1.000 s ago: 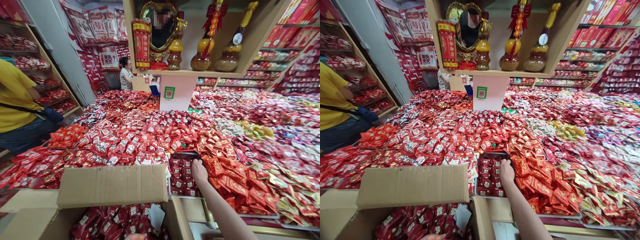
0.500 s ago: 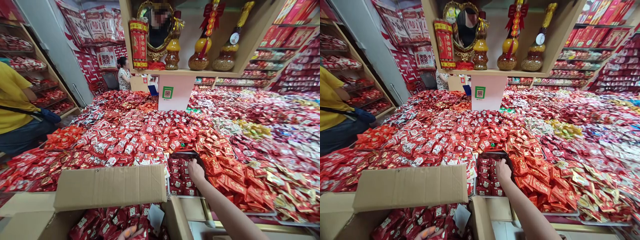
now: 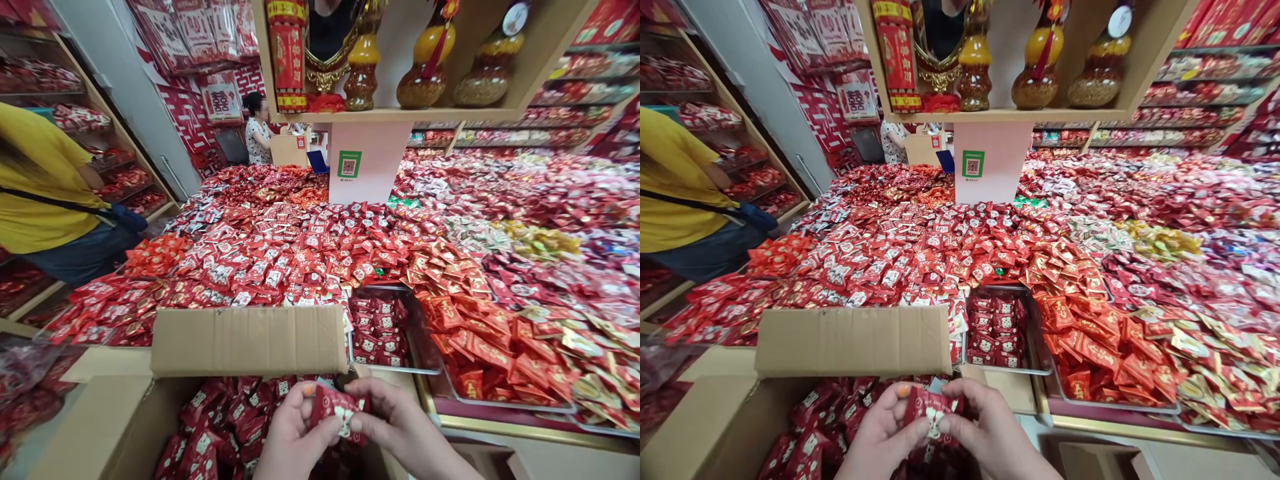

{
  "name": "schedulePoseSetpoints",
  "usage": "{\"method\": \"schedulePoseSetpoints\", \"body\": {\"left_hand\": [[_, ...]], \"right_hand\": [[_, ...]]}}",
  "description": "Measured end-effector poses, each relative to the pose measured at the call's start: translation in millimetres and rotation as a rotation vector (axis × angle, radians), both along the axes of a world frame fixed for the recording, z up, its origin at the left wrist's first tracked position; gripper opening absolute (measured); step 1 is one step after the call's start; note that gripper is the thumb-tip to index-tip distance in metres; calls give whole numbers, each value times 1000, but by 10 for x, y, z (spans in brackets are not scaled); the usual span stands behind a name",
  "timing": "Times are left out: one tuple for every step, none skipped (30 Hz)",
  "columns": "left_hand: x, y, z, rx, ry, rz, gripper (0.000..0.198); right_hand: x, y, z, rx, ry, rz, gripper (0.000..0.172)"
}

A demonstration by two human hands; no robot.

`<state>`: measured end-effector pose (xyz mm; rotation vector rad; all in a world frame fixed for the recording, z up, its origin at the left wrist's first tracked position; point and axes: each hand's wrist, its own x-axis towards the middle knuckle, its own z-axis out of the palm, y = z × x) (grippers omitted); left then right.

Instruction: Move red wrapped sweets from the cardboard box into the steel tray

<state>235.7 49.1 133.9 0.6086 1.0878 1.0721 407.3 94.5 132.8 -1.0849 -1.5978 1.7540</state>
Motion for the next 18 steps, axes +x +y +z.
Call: {"method": "schedulePoseSetpoints", "body": {"left_hand": [[22,24,38,-23,10,0,34],[33,36,61,-50,25,4,33],[36,39,72,-71,44,1,31],[35,38,75,-78,62,-7,30],[33,33,73,-71,79,-20,28],[30,28,67,-56,97,-30,26],[29,24,59,-42,114,-36,25],[29,20,48,-36,126,-40,24],[29,16,34,-39,131,-40,25],[31,10,16,-47,129,-35,26],[32,2,-5,-55,125,-26,28],[34,-8,-30,-59,122,-19,29],[34,-20,-56,-56,125,-12,30],[33,-32,-82,-38,131,-4,31],[30,-44,-105,-6,139,2,31],[21,-55,-124,27,148,7,32],[7,-66,-137,52,167,18,34],[-16,-75,-147,66,193,28,36]], "right_hand": [[-10,-4,-25,-48,37,-27,34],[-13,-1,-45,-81,62,-47,31],[-11,6,-58,-101,79,-57,31],[-4,12,-64,-104,88,-62,31],[3,15,-64,-92,86,-59,31],[9,14,-62,-70,77,-53,31],[11,9,-59,-51,66,-48,31],[8,1,-57,-35,55,-46,31],[1,-11,-57,-24,45,-51,30],[-11,-26,-59,-17,37,-55,29],[-26,-42,-64,-12,31,-64,28],[-40,-58,-70,-9,25,-70,27],[-48,-71,-77,-9,22,-69,27],[-46,-77,-85,-11,18,-58,27],[-29,-70,-92,-9,9,-46,27],[8,-47,-97,6,-5,-34,27],[67,-3,-99,37,-26,-35,28],[146,66,-100,83,-60,-54,29]]}}
